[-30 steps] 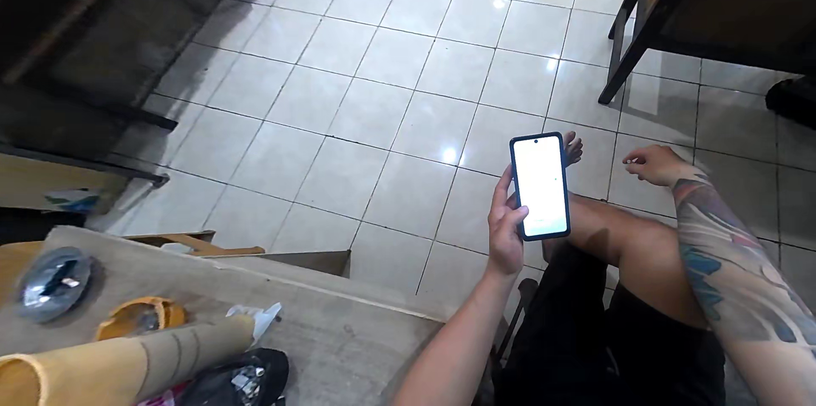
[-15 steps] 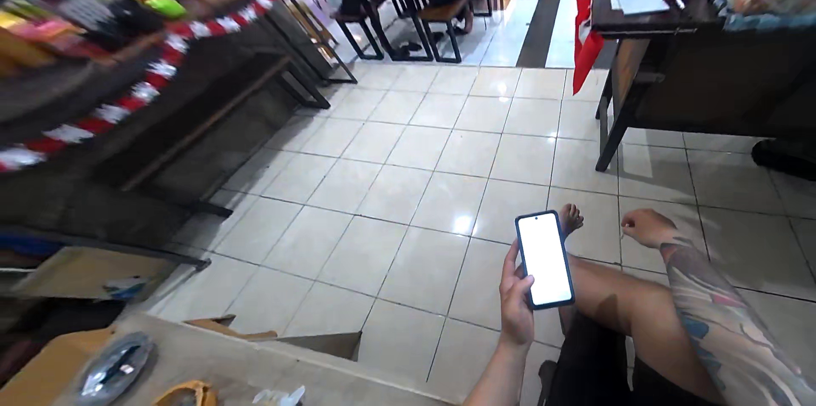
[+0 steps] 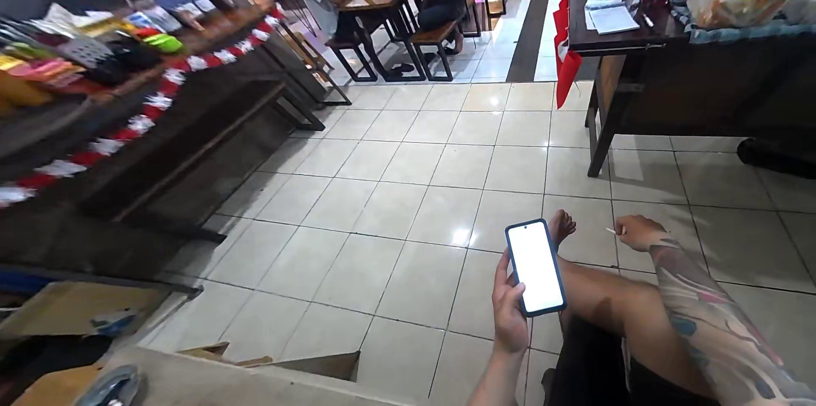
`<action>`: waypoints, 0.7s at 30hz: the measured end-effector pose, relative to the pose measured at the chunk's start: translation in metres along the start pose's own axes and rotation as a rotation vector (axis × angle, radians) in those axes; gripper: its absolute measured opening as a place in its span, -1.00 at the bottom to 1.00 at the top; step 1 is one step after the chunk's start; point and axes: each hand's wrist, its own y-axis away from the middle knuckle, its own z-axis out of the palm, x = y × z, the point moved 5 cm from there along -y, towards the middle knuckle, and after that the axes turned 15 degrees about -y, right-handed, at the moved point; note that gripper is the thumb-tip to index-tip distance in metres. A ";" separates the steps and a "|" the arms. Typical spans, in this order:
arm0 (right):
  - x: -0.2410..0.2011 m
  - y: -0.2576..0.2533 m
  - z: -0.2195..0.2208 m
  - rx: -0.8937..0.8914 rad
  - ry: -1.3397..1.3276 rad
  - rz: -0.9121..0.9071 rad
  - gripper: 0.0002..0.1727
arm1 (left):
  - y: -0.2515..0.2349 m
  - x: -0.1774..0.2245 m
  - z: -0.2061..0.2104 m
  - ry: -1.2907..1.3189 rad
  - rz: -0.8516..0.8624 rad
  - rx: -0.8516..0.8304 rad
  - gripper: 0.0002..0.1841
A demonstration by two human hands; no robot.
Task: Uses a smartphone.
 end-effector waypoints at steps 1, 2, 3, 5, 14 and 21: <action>0.000 0.001 0.001 -0.006 -0.002 0.005 -0.72 | 0.000 0.000 0.000 -0.005 0.005 -0.006 -0.16; -0.001 0.001 0.001 -0.013 0.001 0.010 -0.70 | -0.001 0.000 0.000 -0.012 0.012 -0.012 -0.16; -0.002 0.001 0.001 -0.019 0.005 0.014 -0.69 | -0.001 -0.001 0.000 -0.012 0.017 -0.021 -0.16; -0.002 -0.001 0.003 -0.039 0.001 0.009 -0.69 | 0.000 -0.001 -0.001 -0.015 0.015 -0.023 -0.15; -0.003 -0.006 0.006 -0.058 -0.063 -0.082 -0.64 | 0.000 0.000 -0.001 -0.032 0.001 -0.009 -0.23; -0.010 0.004 -0.001 -0.034 -0.054 -0.102 -0.64 | 0.002 -0.002 -0.002 -0.104 -0.072 0.023 -0.26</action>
